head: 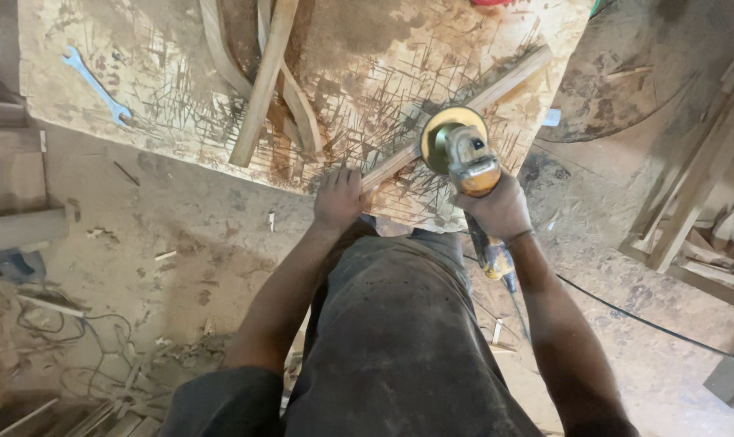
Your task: The person picks up a long thin wooden strip from the workbench and sands its surface using an angle grinder, holding the strip steady with one hand while moving the grinder along its length, repositioning the strip to sand different sections.
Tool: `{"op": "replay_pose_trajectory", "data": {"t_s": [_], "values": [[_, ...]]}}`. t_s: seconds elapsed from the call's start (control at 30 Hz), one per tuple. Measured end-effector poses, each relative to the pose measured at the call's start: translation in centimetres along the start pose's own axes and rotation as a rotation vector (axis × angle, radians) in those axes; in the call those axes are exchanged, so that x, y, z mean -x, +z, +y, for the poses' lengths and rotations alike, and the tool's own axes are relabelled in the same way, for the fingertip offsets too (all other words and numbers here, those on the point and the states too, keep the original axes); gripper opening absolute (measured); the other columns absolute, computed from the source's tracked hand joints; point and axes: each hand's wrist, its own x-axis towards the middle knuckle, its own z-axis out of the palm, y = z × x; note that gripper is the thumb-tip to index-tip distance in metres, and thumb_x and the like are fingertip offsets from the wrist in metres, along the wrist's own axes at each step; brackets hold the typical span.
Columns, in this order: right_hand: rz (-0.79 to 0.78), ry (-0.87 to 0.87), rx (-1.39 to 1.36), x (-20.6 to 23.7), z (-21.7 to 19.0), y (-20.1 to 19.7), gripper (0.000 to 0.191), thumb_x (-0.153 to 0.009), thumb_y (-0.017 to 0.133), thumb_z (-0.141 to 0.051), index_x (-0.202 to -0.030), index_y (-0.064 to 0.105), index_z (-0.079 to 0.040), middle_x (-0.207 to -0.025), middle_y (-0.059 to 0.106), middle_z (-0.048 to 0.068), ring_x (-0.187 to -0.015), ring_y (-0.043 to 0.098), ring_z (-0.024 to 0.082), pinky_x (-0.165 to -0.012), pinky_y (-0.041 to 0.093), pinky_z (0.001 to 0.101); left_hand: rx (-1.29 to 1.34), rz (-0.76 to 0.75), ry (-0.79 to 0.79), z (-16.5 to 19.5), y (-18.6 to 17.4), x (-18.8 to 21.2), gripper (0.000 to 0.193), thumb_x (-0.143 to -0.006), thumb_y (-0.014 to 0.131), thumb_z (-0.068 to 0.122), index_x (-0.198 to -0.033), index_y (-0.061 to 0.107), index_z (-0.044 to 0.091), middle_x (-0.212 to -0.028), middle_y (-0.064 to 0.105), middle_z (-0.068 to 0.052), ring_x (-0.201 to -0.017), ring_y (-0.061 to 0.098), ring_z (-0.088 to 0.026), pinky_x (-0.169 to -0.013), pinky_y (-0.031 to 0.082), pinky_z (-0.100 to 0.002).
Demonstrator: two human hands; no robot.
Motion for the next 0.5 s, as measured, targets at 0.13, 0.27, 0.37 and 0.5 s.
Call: {"op": "replay_pose_trajectory", "data": {"t_s": [0.13, 0.27, 0.37, 0.5], "values": [[-0.035, -0.065, 0.004, -0.4, -1.7, 1.4, 0.051, -0.066, 0.088, -0.028, -0.105, 0.071, 0.000, -0.096, 0.078, 0.016, -0.091, 0.077, 0.024, -0.082, 0.059, 0.0369, 0.028, -0.055, -0.040, -0.1, 0.0, -0.3, 0.050, -0.091, 0.070, 0.045, -0.116, 0.062, 0.003, -0.101, 0.064, -0.015, -0.094, 0.064, -0.034, -0.086, 0.051, -0.048], [-0.055, -0.035, 0.047, -0.5, -2.4, 1.7, 0.054, -0.064, 0.088, -0.029, -0.107, 0.071, 0.000, -0.097, 0.077, 0.018, -0.092, 0.076, 0.027, -0.082, 0.058, 0.0391, 0.029, -0.080, -0.053, 0.0, -0.3, -0.7, 0.047, -0.090, 0.071, 0.043, -0.114, 0.062, 0.004, -0.099, 0.065, -0.014, -0.095, 0.065, -0.033, -0.087, 0.052, -0.047], [-0.057, 0.060, 0.079, -1.2, -2.1, 1.0, 0.052, -0.063, 0.088, -0.032, -0.104, 0.074, -0.003, -0.096, 0.078, 0.017, -0.090, 0.077, 0.027, -0.082, 0.058, 0.0389, 0.044, -0.064, -0.038, -0.1, -0.4, -0.8, 0.043, -0.088, 0.071, 0.042, -0.108, 0.061, 0.006, -0.098, 0.065, -0.014, -0.097, 0.065, -0.033, -0.087, 0.052, -0.047], [0.020, 0.052, 0.113, -2.7, -1.4, -0.3, 0.051, -0.068, 0.088, -0.034, -0.104, 0.075, -0.001, -0.093, 0.076, 0.020, -0.090, 0.077, 0.029, -0.080, 0.059, 0.0413, 0.051, -0.072, 0.003, -0.3, -0.5, -0.7, 0.044, -0.088, 0.071, 0.039, -0.112, 0.061, 0.004, -0.098, 0.065, -0.014, -0.096, 0.065, -0.033, -0.086, 0.052, -0.046]]}}
